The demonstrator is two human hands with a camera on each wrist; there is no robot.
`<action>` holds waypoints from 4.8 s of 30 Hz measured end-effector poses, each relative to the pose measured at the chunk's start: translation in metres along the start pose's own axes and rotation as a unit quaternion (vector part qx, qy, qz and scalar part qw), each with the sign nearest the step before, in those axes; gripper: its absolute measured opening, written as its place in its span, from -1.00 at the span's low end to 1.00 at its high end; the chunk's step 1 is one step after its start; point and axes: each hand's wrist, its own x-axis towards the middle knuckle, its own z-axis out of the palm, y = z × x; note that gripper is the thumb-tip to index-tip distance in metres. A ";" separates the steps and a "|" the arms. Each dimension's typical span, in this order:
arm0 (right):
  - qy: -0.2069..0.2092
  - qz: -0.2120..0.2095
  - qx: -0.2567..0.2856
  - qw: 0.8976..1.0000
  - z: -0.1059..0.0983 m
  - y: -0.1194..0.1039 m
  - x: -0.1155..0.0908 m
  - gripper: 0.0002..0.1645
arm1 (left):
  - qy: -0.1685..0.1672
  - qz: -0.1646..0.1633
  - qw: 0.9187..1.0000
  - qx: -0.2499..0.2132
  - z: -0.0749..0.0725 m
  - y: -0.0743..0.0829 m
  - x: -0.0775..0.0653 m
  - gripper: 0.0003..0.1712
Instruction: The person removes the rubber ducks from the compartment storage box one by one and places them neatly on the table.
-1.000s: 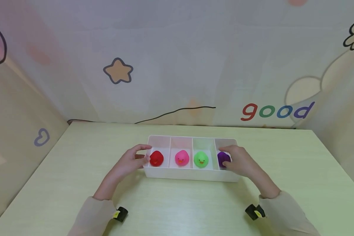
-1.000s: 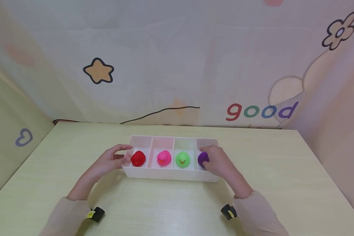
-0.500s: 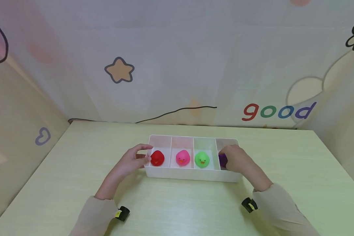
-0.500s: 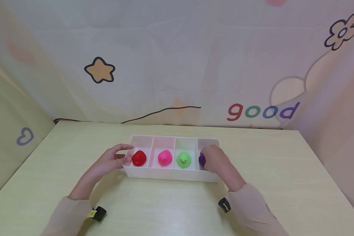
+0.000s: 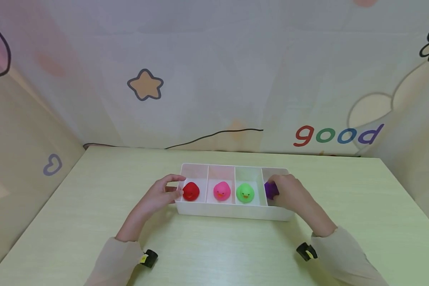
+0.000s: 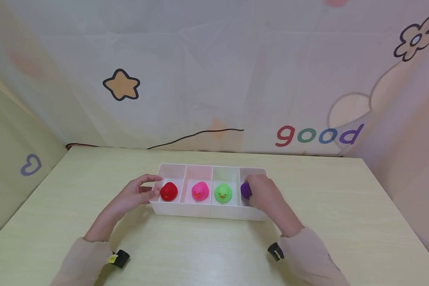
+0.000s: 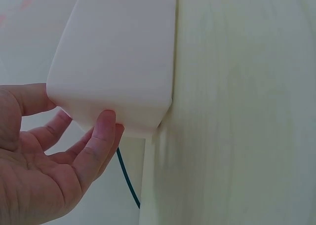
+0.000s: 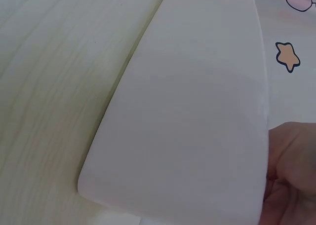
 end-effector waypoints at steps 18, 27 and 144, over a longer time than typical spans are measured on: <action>0.137 -0.039 0.039 0.989 -0.023 0.003 -0.037 -0.55 | 0.004 -0.005 1.000 0.001 0.000 0.001 -0.002 -0.56; 0.220 -0.086 0.053 0.970 -0.032 0.015 -0.054 -0.57 | 0.004 -0.008 1.000 0.000 0.001 0.001 -0.001 -0.57; 0.120 -0.162 0.234 0.951 -0.012 0.010 -0.061 -0.58 | -0.002 -0.007 1.000 -0.003 0.001 0.001 -0.001 -0.60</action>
